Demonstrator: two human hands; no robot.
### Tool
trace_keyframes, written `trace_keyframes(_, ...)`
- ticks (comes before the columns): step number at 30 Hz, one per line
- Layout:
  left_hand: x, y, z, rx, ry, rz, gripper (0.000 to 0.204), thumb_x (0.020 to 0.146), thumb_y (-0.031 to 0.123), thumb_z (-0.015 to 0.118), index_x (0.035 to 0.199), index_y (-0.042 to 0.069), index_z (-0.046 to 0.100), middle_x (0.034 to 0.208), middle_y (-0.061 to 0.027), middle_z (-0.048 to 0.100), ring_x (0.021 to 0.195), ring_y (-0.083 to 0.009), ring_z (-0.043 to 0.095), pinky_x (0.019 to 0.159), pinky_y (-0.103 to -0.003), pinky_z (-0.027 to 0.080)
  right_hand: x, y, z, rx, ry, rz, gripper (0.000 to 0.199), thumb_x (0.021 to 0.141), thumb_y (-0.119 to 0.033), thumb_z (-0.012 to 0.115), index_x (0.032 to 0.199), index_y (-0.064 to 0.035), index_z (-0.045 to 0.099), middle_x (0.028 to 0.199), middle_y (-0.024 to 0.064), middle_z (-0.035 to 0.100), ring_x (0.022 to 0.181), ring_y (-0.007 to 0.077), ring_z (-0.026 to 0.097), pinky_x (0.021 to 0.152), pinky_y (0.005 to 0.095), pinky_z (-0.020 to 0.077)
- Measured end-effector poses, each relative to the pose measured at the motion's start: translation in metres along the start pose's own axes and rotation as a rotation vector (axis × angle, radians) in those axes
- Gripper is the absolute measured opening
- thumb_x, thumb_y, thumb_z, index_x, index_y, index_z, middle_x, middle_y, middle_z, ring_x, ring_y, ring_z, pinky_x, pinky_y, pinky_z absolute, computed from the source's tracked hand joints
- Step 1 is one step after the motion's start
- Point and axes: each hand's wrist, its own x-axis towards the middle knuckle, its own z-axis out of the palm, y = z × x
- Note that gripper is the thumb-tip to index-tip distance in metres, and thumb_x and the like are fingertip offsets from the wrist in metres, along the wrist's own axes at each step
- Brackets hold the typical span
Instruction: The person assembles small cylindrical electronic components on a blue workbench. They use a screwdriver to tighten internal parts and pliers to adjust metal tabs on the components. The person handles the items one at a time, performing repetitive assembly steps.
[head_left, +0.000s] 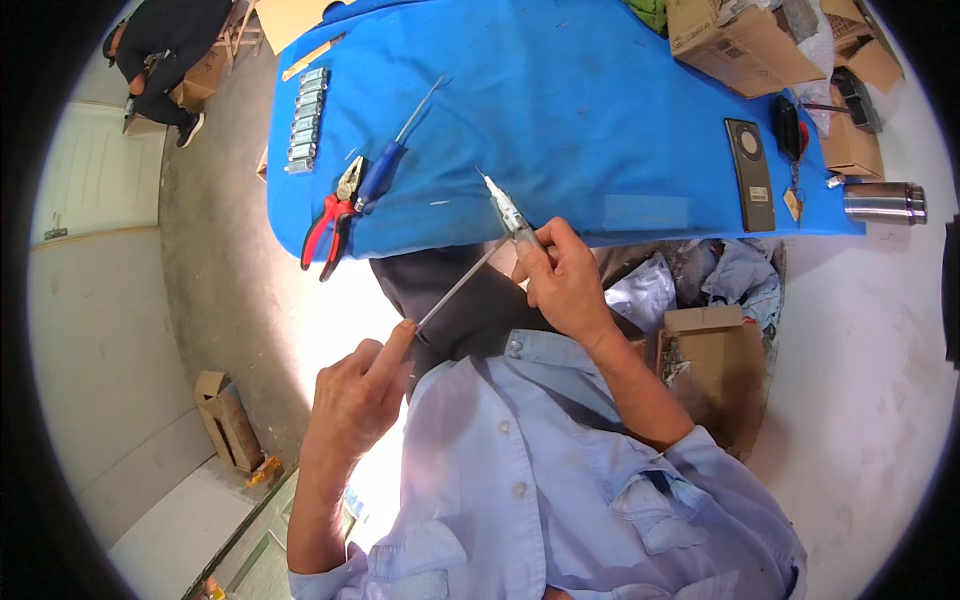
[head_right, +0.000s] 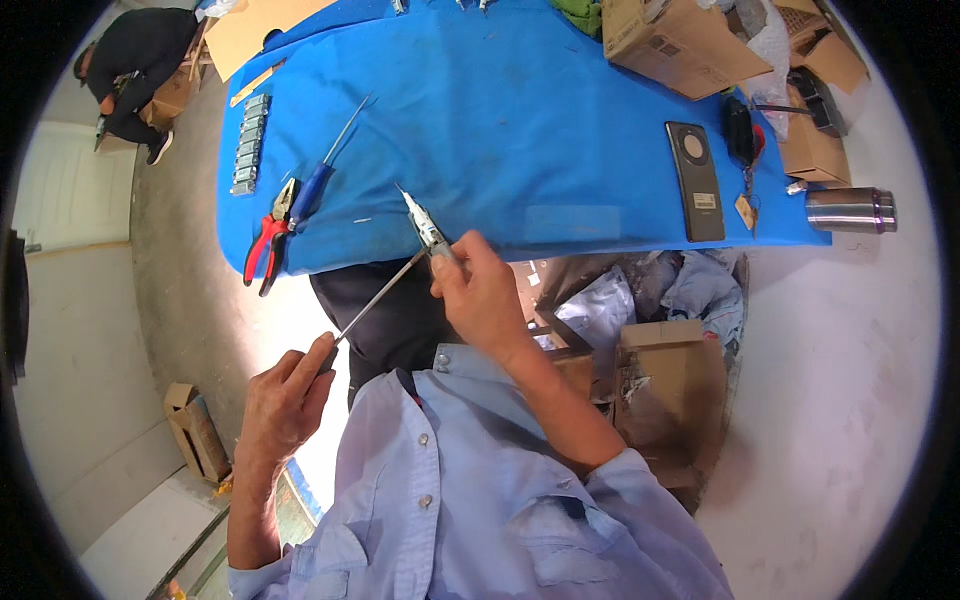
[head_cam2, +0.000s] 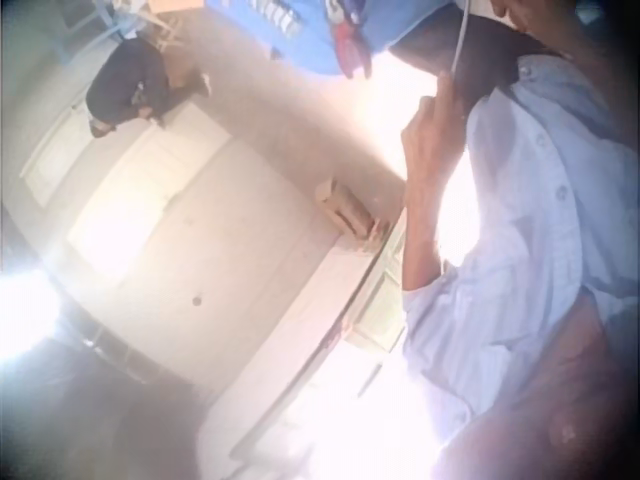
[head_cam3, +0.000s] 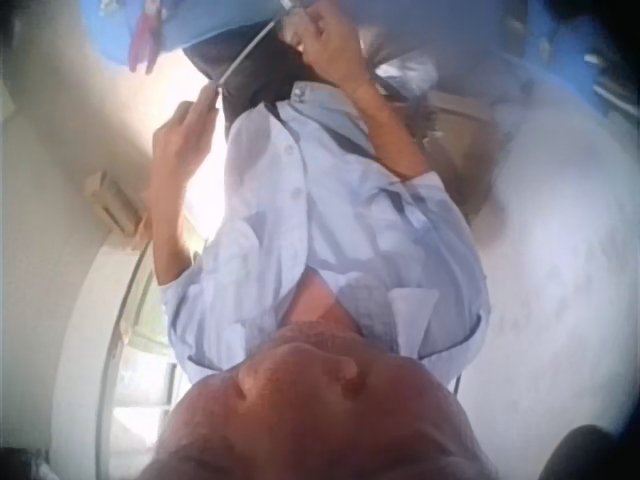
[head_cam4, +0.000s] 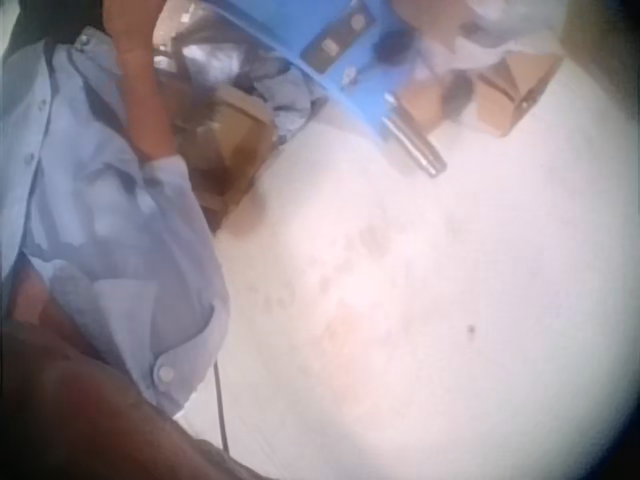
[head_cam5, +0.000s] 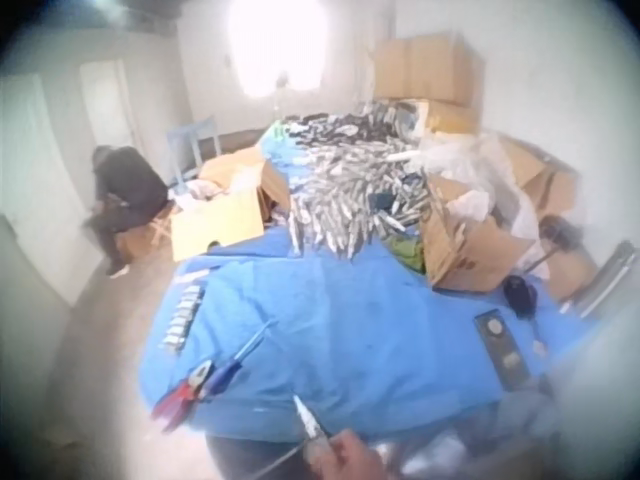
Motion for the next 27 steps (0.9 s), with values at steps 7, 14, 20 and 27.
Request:
trace_keyframes(7,0.0,-0.007,-0.002,0.014,0.089,0.082,0.046,0.091,0.011,0.076,0.135,0.013,0.066,0.075,-0.0069,0.06,0.059,-0.0232,0.063,0.052,-0.037,0.049,0.001,-0.016,-0.01,0.142,-0.069,0.195,0.024,0.106,-0.026,0.056,0.103,-0.0019,0.056,0.084,0.0118,0.072,0.058,0.0138,0.066,0.051,0.0283,0.0502)
trace_keyframes(14,-0.001,-0.012,0.002,-0.02,0.087,0.064,0.047,0.09,0.009,0.076,0.136,0.013,0.066,0.08,-0.0092,0.065,0.063,-0.0266,0.066,0.057,-0.038,0.052,0.003,-0.032,-0.017,-0.007,-0.068,0.192,0.034,0.109,-0.034,0.048,0.104,-0.0024,0.058,0.084,0.0117,0.074,0.061,0.013,0.069,0.049,0.0269,0.0503)
trace_keyframes(20,-0.003,-0.021,0.02,-0.083,0.106,0.046,0.047,0.091,0.009,0.075,0.136,0.013,0.067,0.083,-0.011,0.067,0.065,-0.0287,0.067,0.061,-0.04,0.054,0.005,-0.031,-0.018,-0.048,-0.052,0.199,0.036,0.11,-0.035,0.045,0.105,-0.0023,0.059,0.084,0.0114,0.074,0.064,0.0139,0.07,0.05,0.0271,0.0504)
trace_keyframes(27,-0.008,-0.037,0.03,-0.071,0.149,0.019,0.048,0.089,0.008,0.077,0.136,0.013,0.067,0.084,-0.0113,0.069,0.067,-0.0292,0.069,0.061,-0.039,0.055,0.017,-0.039,-0.029,0.023,0.032,0.283,0.043,0.11,-0.04,0.038,0.106,-0.0022,0.057,0.089,0.0146,0.074,0.068,0.0177,0.071,0.053,0.029,0.0512)
